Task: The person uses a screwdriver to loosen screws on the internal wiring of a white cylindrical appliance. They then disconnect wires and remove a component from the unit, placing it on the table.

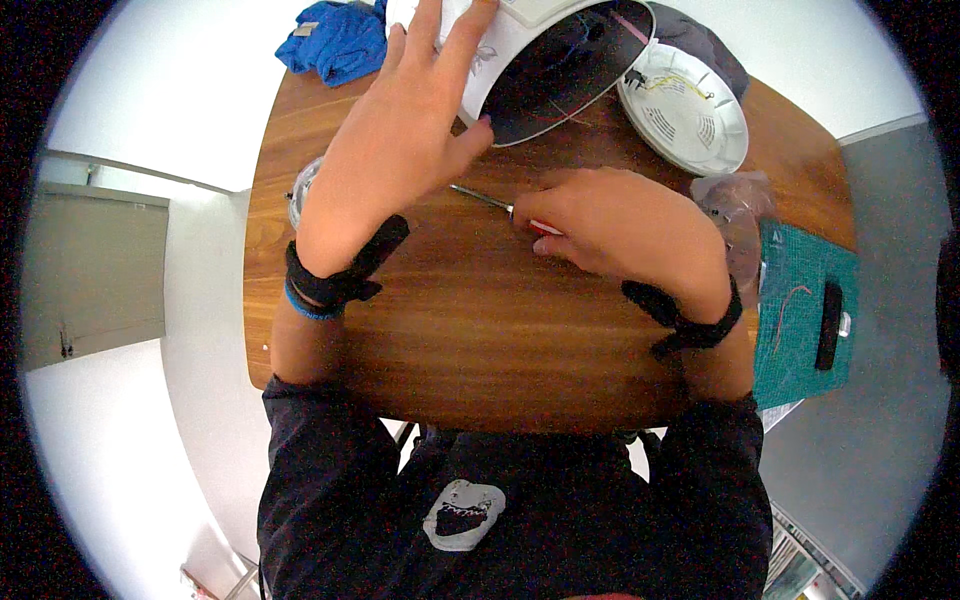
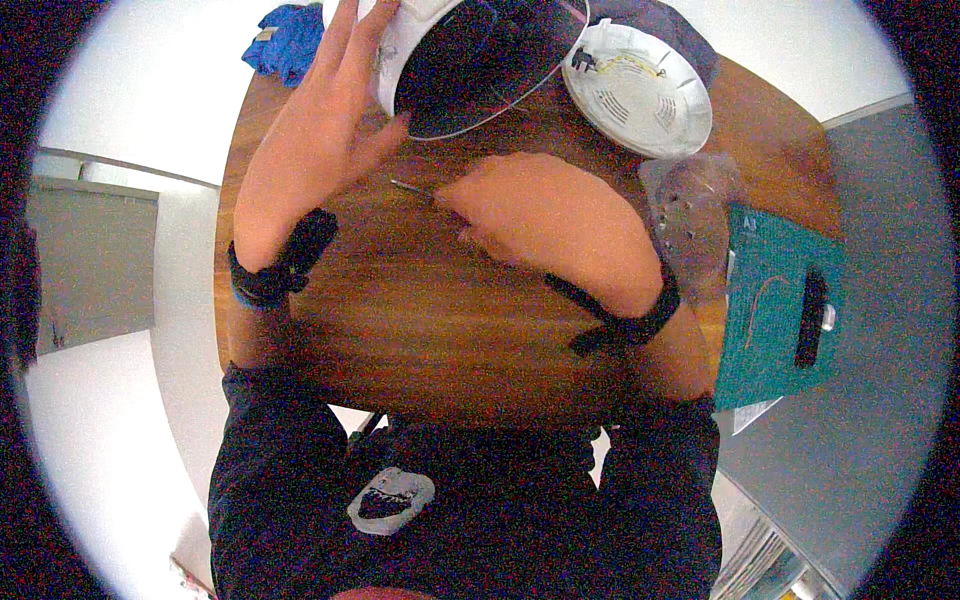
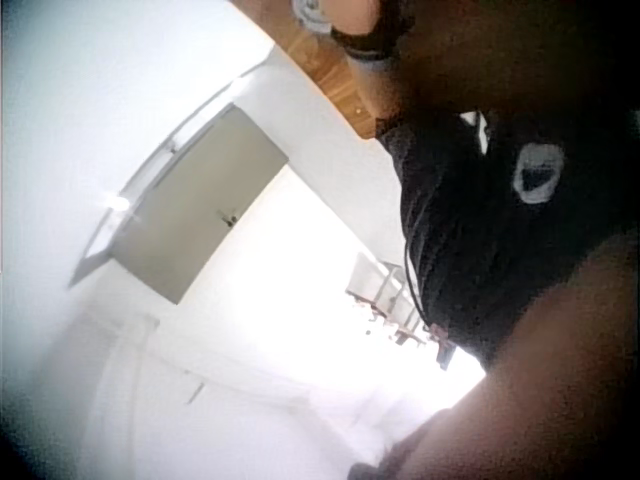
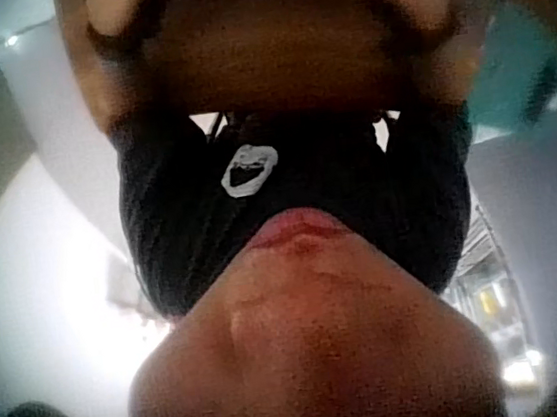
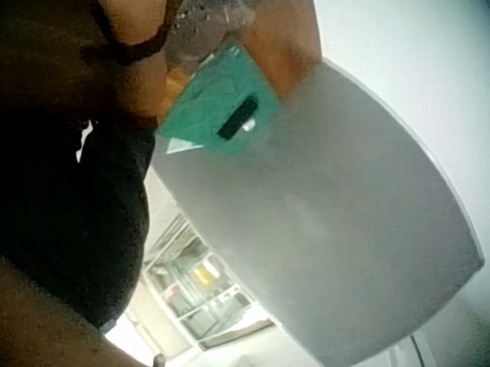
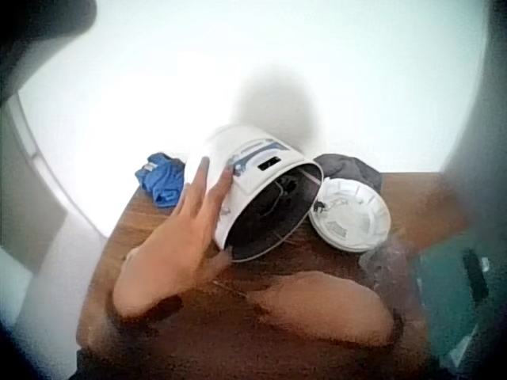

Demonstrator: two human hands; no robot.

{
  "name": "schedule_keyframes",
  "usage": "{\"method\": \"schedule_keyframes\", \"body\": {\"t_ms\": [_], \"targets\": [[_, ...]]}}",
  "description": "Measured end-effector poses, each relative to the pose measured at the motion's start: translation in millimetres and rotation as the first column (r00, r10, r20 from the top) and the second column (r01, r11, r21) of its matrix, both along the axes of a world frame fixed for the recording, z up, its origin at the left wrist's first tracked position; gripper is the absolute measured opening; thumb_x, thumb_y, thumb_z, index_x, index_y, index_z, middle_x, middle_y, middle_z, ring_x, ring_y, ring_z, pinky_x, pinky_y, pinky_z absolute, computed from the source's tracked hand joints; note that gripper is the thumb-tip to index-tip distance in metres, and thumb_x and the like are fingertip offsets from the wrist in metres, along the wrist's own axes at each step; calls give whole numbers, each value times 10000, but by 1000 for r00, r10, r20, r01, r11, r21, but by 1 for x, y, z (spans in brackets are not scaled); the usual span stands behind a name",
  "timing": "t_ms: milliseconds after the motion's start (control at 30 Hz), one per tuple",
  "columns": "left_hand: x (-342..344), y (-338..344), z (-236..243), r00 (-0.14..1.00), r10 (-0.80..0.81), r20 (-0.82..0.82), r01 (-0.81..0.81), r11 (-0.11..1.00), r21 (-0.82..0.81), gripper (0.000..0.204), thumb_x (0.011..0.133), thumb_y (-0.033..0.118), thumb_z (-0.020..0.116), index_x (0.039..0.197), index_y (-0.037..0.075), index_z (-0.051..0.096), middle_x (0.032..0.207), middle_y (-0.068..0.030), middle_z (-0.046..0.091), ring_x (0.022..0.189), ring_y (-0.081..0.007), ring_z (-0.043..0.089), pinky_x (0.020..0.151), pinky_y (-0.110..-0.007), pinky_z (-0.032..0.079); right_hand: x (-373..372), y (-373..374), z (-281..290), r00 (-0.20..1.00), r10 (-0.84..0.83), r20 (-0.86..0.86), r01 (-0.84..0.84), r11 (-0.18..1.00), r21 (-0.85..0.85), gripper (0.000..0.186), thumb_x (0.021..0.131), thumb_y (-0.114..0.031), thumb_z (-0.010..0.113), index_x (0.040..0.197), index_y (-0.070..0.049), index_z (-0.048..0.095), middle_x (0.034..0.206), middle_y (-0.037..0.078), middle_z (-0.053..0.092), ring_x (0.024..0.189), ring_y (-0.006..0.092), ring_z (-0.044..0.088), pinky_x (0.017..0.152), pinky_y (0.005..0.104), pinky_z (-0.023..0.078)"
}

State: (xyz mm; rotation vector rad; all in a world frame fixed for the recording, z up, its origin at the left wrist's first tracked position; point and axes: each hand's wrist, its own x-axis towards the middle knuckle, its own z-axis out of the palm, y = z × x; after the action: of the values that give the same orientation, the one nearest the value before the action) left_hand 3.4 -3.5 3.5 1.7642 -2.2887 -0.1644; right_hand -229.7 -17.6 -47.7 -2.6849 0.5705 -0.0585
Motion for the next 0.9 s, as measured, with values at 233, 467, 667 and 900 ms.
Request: {"method": "schedule_keyframes", "body": {"t_ms": [233,467,667,900], "targets": [[4,0,-4,993,-112,-25,109,989,-96,1132,913,80,737,1696,95,-79,1654,-465,-21,1429,-599,426,1199,-558,449,4,-6,-7,989,-6,-149,8,1000,18,317,886,-149,758,1196,-98,718,1097,150,723,1092,397,694,940,501,555],[5,-4,-7,976,-192,-99,177,973,-146,1112,891,26,664,1680,55,-119,1617,-518,-32,1415,-694,349,1179,-586,428,-2,-8,-28,998,-59,-27,56,992,-116,218,899,-157,640,1060,-86,768,1036,178,746,998,398,726,872,510,591],[6,-9,-7,981,-156,-118,148,986,-75,1114,875,28,658,1677,44,-114,1606,-529,-24,1441,-714,266,1187,-597,403,-2,-26,-33,994,-96,-57,95,995,-28,414,837,-57,754,1246,-108,726,1158,169,708,1115,418,682,949,499,563],[-3,-15,0,989,-41,-145,57,993,107,1082,908,65,660,1684,42,-93,1654,-471,-83,1494,-664,224,1224,-638,348,-18,-28,-44,996,-73,48,77,993,-87,433,834,-53,730,1262,-117,726,1163,163,709,1087,421,686,926,500,568]]}}
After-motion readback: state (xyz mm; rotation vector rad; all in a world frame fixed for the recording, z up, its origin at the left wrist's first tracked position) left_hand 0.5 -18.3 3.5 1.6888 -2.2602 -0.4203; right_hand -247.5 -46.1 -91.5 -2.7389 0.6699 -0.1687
